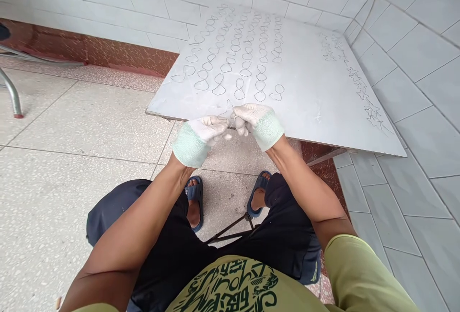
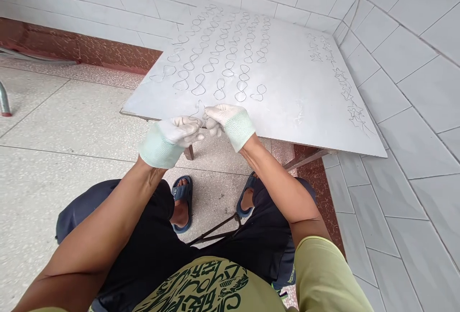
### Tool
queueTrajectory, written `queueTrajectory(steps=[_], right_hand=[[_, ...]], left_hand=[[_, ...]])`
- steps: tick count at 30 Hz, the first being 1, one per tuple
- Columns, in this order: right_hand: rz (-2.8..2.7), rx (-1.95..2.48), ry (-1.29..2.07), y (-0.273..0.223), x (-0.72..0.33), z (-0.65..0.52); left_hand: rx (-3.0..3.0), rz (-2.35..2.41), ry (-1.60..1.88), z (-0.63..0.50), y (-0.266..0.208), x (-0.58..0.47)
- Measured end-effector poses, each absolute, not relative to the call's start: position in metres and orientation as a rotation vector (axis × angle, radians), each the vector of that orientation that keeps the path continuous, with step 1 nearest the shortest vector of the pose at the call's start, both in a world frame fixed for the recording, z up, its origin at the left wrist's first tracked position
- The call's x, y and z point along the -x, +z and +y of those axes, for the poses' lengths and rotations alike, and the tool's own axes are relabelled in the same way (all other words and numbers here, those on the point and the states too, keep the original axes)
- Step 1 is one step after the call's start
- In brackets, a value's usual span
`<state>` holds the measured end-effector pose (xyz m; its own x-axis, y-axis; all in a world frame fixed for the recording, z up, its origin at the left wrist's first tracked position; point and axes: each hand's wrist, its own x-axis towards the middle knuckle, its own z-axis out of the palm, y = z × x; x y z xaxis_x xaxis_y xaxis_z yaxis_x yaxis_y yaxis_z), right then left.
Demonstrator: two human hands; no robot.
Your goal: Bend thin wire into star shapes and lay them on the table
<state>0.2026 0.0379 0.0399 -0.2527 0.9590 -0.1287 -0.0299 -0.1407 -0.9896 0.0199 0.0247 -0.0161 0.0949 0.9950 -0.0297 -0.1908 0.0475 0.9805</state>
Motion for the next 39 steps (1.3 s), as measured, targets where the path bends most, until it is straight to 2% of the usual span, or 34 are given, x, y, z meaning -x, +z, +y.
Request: queueTrajectory(steps=[3, 11, 13, 18, 22, 29, 31, 35, 39], right_hand=[[-1.316, 1.096, 1.532, 0.04, -0.205, 0.037], [-1.593, 1.199, 1.449, 0.044, -0.217, 0.047], [-1.721, 1.267, 1.265, 0.046, -0.224, 0.048], [-2.023, 1.276, 0.522, 0.055, -0.236, 0.043], [-2.517, 1.067, 0.343, 0.056, -0.231, 0.041], [-2.872, 0.963, -0.126, 0.041, -0.224, 0.046], [-2.927, 0.899, -0.112, 0.039, -0.225, 0.048], [-2.902, 0.807, 0.155, 0.04, -0.226, 0.051], [-2.84, 0.819, 0.278, 0.044, -0.226, 0.047]], left_hand=[[-1.04, 0.905, 1.131, 0.025, -0.019, -0.023], [-1.079, 1.062, 1.11, 0.024, -0.012, -0.014], [-1.087, 1.106, 1.072, 0.022, -0.007, -0.012], [-1.129, 1.116, 1.085, 0.018, 0.001, -0.009], [-1.168, 1.135, 1.107, 0.016, 0.001, -0.008], [-1.158, 1.13, 1.062, 0.016, 0.0, -0.007], [-1.118, 1.046, 1.055, 0.021, -0.003, -0.006], [-1.082, 0.831, 0.998, 0.032, -0.013, -0.003], [-1.099, 0.793, 1.003, 0.034, -0.018, -0.002]])
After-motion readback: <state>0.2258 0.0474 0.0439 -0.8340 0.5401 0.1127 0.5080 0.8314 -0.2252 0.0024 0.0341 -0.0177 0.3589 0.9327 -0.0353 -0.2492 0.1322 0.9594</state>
